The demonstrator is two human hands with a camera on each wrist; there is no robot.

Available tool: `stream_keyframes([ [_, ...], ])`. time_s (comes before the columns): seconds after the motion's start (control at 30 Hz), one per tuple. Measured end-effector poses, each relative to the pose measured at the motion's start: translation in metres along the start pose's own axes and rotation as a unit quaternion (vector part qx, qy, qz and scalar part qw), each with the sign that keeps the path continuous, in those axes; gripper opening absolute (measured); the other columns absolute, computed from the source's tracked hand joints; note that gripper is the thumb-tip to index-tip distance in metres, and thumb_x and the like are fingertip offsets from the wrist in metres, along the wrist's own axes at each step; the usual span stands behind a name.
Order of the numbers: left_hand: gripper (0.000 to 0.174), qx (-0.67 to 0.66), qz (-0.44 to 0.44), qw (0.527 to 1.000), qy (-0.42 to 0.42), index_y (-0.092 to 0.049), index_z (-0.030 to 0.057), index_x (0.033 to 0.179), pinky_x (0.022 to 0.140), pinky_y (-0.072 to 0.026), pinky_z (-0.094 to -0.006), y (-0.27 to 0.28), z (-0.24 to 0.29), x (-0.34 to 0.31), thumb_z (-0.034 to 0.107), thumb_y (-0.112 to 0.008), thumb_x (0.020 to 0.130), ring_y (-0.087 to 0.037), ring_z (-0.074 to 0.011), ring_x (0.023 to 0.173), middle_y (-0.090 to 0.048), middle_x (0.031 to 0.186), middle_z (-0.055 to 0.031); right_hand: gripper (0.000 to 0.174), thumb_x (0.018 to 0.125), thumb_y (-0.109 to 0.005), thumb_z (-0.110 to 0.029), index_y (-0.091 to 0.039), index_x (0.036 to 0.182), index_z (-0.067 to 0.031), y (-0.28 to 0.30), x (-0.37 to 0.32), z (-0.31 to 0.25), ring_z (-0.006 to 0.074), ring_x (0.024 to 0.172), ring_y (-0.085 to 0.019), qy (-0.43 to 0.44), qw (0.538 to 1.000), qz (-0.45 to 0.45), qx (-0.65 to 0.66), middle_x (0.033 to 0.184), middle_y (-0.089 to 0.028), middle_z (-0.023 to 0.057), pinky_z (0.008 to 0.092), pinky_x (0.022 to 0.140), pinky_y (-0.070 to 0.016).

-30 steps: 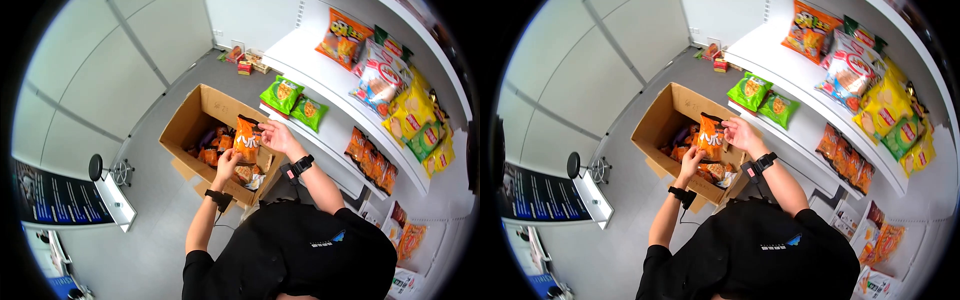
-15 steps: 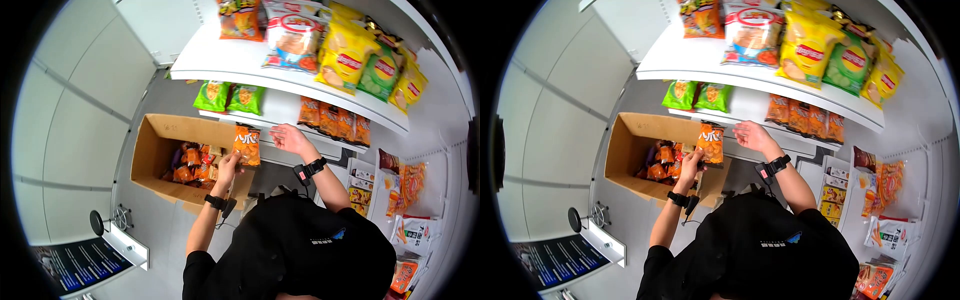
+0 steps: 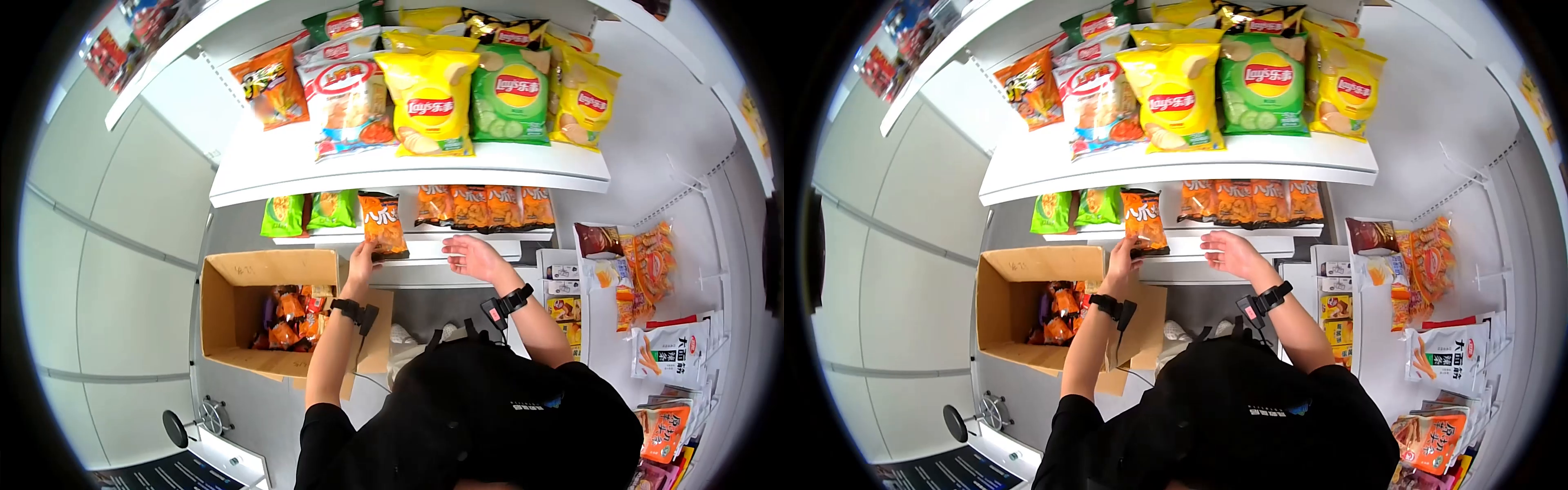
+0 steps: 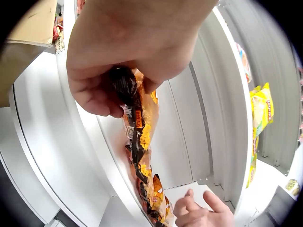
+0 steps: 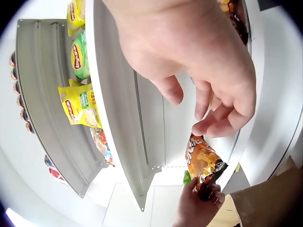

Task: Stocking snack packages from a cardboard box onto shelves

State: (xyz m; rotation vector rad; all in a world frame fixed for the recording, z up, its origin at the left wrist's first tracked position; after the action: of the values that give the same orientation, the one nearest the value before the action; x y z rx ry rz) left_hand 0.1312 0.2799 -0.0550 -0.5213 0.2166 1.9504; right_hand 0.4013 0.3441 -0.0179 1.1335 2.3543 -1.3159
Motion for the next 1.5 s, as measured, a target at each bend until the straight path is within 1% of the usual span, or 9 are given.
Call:
stream_keyframes([
  [0.1,0.04,0.033,-0.004,0.999,0.016,-0.057,0.0112,0.114,0.076,-0.0475,-0.0316,-0.007,0.007,0.027,0.039,-0.051,0.086,-0.055,-0.015,0.095,-0.058,0.109,-0.0033,0.031,0.09,-0.052,-0.03,-0.058,0.108,-0.0046,0.012,-0.01,0.001,0.0158,0.083,-0.055,0.001,1.0,-0.008,0.018,0.101,-0.058,0.0054,0.0317,0.077,-0.0467],
  [0.23,0.035,0.041,-0.001,0.999,0.029,-0.059,0.01,0.109,0.075,-0.0473,-0.0301,-0.016,0.02,0.056,0.035,-0.049,0.086,-0.055,-0.0141,0.092,-0.059,0.106,-0.0023,0.034,0.091,-0.051,-0.031,-0.057,0.111,-0.0036,0.03,-0.029,0.004,0.015,0.083,-0.054,0.027,0.998,0.013,0.048,0.102,-0.057,0.0046,0.0305,0.078,-0.0459],
  [0.33,0.04,0.087,-0.02,0.996,-0.001,-0.06,0.0057,0.105,0.062,-0.0452,-0.026,-0.017,0.015,0.086,0.039,-0.051,0.084,-0.056,-0.0127,0.073,-0.062,0.087,-0.003,0.035,0.091,-0.051,-0.031,-0.057,0.112,-0.0037,0.051,-0.042,0.005,0.0157,0.085,-0.053,0.043,0.997,0.047,0.045,0.103,-0.057,0.0048,0.0305,0.078,-0.0458],
  [0.63,0.039,0.15,0.025,0.987,-0.046,-0.054,-0.001,0.113,0.047,-0.0425,-0.0253,-0.02,0.013,0.131,0.027,-0.046,0.088,-0.053,-0.0115,0.059,-0.06,0.078,-0.0055,0.035,0.09,-0.052,-0.031,-0.056,0.112,-0.0041,0.067,-0.052,0.004,0.0162,0.088,-0.054,0.068,0.993,0.083,0.051,0.104,-0.057,0.0051,0.0307,0.077,-0.0459],
  [0.73,0.05,0.194,-0.03,0.98,-0.029,-0.049,0.006,0.123,0.068,-0.0456,-0.0315,-0.023,0.017,0.14,0.044,-0.047,0.092,-0.058,-0.0146,0.088,-0.061,0.104,-0.0046,0.036,0.09,-0.053,-0.032,-0.056,0.113,-0.0045,0.064,-0.049,0.003,0.0153,0.087,-0.053,0.072,0.993,0.08,0.046,0.105,-0.056,0.0048,0.0306,0.079,-0.0456],
  [0.97,0.044,0.238,-0.027,0.971,-0.014,-0.05,0.0074,0.125,0.062,-0.0458,-0.0282,-0.031,0.021,0.14,0.037,-0.044,0.092,-0.055,-0.0144,0.081,-0.061,0.101,-0.0057,0.034,0.09,-0.052,-0.031,-0.057,0.111,-0.0048,0.054,-0.044,-0.005,0.0159,0.088,-0.054,0.071,0.993,0.086,0.037,0.104,-0.057,0.0052,0.0309,0.079,-0.0455],
  [1.07,0.041,0.198,0.001,0.979,-0.044,-0.051,-0.0009,0.12,0.048,-0.0397,-0.0273,-0.036,0.031,0.129,0.025,-0.048,0.088,-0.049,-0.0124,0.054,-0.056,0.071,-0.0051,0.034,0.09,-0.052,-0.031,-0.057,0.111,-0.0047,0.054,-0.04,-0.005,0.0161,0.088,-0.054,0.071,0.993,0.082,0.038,0.103,-0.057,0.0052,0.0311,0.079,-0.0456],
  [1.17,0.044,0.183,0.001,0.982,-0.047,-0.052,-0.0029,0.119,0.048,-0.04,-0.0279,-0.033,0.027,0.134,0.028,-0.05,0.087,-0.05,-0.0127,0.055,-0.058,0.075,-0.0065,0.034,0.089,-0.052,-0.03,-0.057,0.111,-0.0049,0.053,-0.037,-0.006,0.016,0.089,-0.055,0.066,0.994,0.079,0.037,0.104,-0.058,0.0051,0.031,0.079,-0.0458],
  [1.5,0.062,0.298,0.096,0.943,-0.115,-0.055,-0.0077,0.114,0.077,-0.0469,-0.0359,0.0,0.011,0.1,0.046,-0.057,0.083,-0.061,-0.0296,0.089,-0.064,0.095,-0.0201,0.029,0.089,-0.055,-0.031,-0.059,0.105,-0.0079,0.053,-0.027,0.0,0.0159,0.087,-0.056,0.048,0.997,0.05,0.031,0.099,-0.058,0.0033,0.0303,0.078,-0.0462],
])
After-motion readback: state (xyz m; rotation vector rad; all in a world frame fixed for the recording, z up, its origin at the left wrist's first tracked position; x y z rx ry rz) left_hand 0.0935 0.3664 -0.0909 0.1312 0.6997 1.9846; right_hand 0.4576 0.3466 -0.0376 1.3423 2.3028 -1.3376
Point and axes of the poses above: each hand's wrist, its own x-axis towards the middle knuckle, its own y-axis out of the back of the hand, z = x × y, the point moved 5 cm from there along x, towards the middle knuckle
